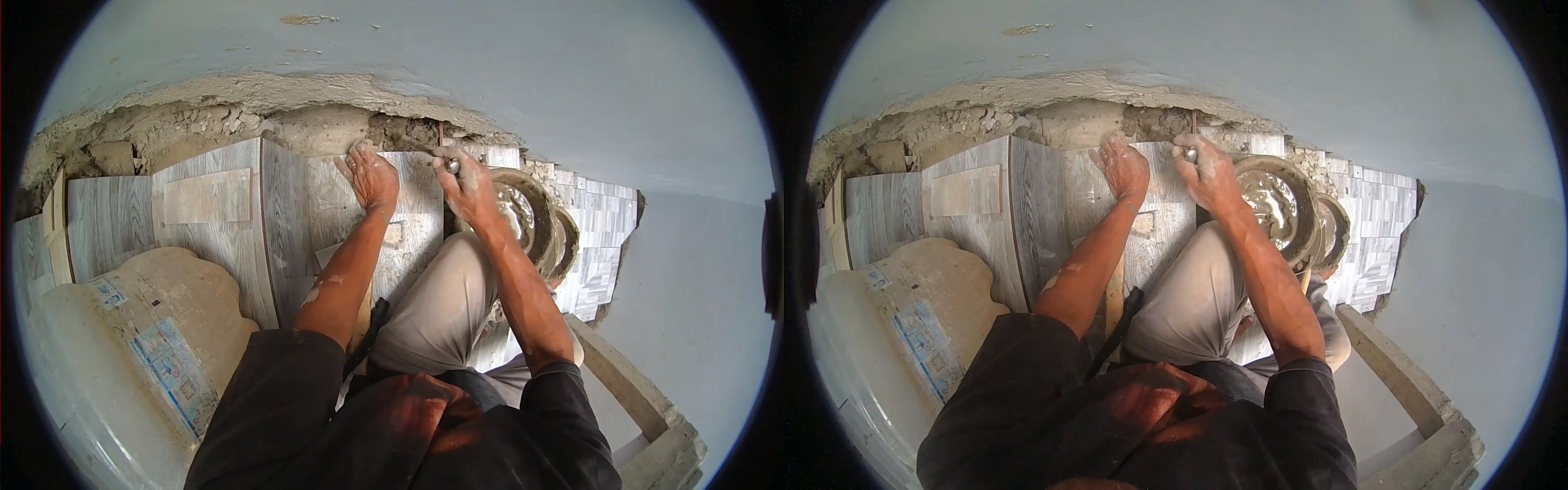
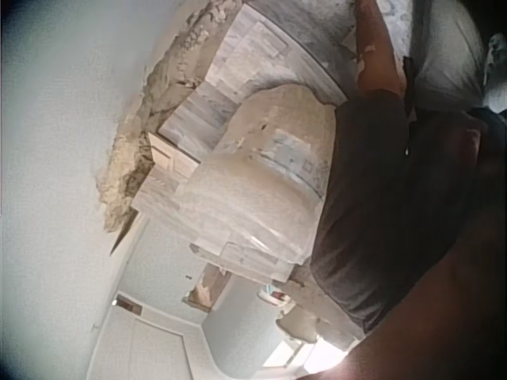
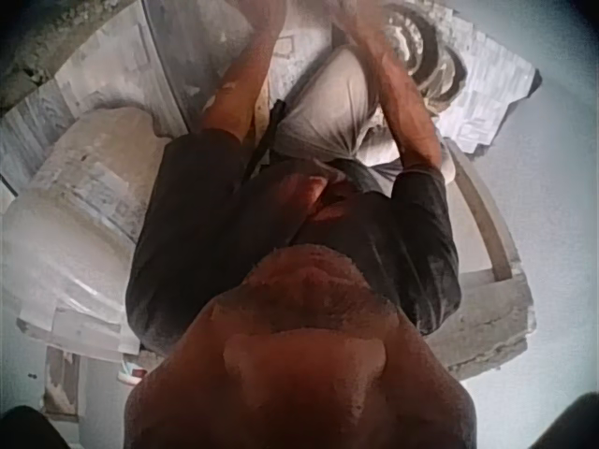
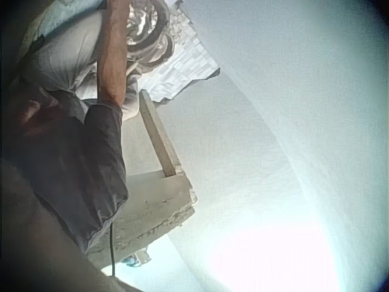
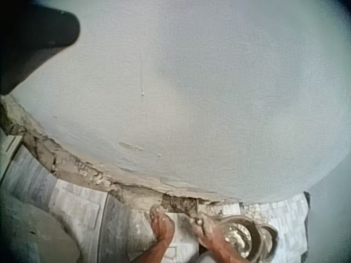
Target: Applying mortar and tiles to a wall using a trowel and hammer.
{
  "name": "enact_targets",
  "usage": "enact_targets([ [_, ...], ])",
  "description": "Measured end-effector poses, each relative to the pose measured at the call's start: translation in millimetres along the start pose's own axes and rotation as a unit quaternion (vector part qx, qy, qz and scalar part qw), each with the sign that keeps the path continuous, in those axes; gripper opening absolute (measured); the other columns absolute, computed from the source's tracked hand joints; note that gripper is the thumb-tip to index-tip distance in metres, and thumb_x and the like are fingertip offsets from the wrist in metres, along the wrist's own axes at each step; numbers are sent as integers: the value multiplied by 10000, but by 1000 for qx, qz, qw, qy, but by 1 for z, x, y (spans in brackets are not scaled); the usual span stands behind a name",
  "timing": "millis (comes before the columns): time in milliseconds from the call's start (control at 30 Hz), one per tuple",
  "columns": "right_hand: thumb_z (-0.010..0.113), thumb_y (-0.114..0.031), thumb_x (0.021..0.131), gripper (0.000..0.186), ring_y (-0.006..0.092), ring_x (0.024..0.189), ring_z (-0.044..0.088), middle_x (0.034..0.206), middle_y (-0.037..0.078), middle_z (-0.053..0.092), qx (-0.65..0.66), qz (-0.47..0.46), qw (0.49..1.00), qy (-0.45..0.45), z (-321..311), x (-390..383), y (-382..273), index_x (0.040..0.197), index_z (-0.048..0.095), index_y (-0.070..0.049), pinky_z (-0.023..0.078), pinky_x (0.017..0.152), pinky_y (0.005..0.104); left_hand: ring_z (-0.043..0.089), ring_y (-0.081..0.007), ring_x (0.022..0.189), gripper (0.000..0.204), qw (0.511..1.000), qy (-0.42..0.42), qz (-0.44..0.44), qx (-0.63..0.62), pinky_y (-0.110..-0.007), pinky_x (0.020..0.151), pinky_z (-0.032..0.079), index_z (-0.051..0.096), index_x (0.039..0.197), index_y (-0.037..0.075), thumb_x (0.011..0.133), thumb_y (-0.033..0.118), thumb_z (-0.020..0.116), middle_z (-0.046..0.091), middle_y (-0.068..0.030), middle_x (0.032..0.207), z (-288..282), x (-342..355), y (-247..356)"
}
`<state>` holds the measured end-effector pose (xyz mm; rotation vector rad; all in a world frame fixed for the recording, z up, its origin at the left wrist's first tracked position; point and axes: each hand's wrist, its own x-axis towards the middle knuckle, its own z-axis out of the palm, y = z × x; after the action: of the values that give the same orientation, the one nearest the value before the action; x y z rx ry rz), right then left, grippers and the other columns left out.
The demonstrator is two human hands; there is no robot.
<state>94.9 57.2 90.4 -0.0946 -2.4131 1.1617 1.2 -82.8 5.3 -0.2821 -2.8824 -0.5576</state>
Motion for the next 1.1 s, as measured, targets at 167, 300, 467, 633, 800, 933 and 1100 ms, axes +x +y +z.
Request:
enact_targets([
  [167,549,-308,964,329,162,570,576,726,93,640,-29,68,997,36,-7,0,3,1034,637,1,496,493,300,475,-305,1188,280,1000,-10,-5,18,-536,1141,164,517,1130,-26,884,96,470,528,-157,1228,1,0,1],
  [300,562,-265,958,288,173,638,620,795,123,669,-5,13,999,49,-1,3,0,1046,640,-2,521,525,306,468,-298,1199,280,1000,-16,-8,21,-536,1146,150,528,1133,-19,889,107,472,536,-143,1222,1,0,0],
  [467,524,-236,973,272,171,657,637,839,123,685,10,87,996,-22,10,9,-3,1054,637,-2,553,545,316,459,-293,1215,279,1000,-18,-7,-10,-547,1148,128,539,1138,-4,892,109,472,540,-139,1221,-2,0,2],
  [633,570,-189,952,233,193,651,643,819,151,674,-26,51,996,73,-9,-1,3,1067,633,3,532,606,319,431,-280,1249,273,998,-51,-5,41,-555,1145,120,559,1142,26,897,115,473,530,-122,1248,-1,0,1],
  [800,613,-109,888,179,286,708,623,830,162,620,-30,114,993,33,-8,-9,0,1014,617,19,505,633,376,417,-263,1265,266,1000,-6,17,-7,-571,1139,117,582,1144,67,906,138,485,519,-73,1275,2,-2,-1],
  [933,622,-89,878,174,274,672,605,810,150,599,-58,33,994,84,-5,-9,-3,1020,613,11,499,614,376,417,-259,1279,322,1000,-6,13,-25,-575,1136,126,594,1171,79,860,112,518,519,-68,1313,2,-1,-1],
  [1100,600,-73,883,171,260,715,639,877,168,627,-73,29,995,63,-7,-9,-9,1034,608,7,519,627,355,421,-234,1275,321,1000,-5,3,-24,-573,1135,124,592,1172,107,861,107,513,529,-34,1302,3,-2,0],
])
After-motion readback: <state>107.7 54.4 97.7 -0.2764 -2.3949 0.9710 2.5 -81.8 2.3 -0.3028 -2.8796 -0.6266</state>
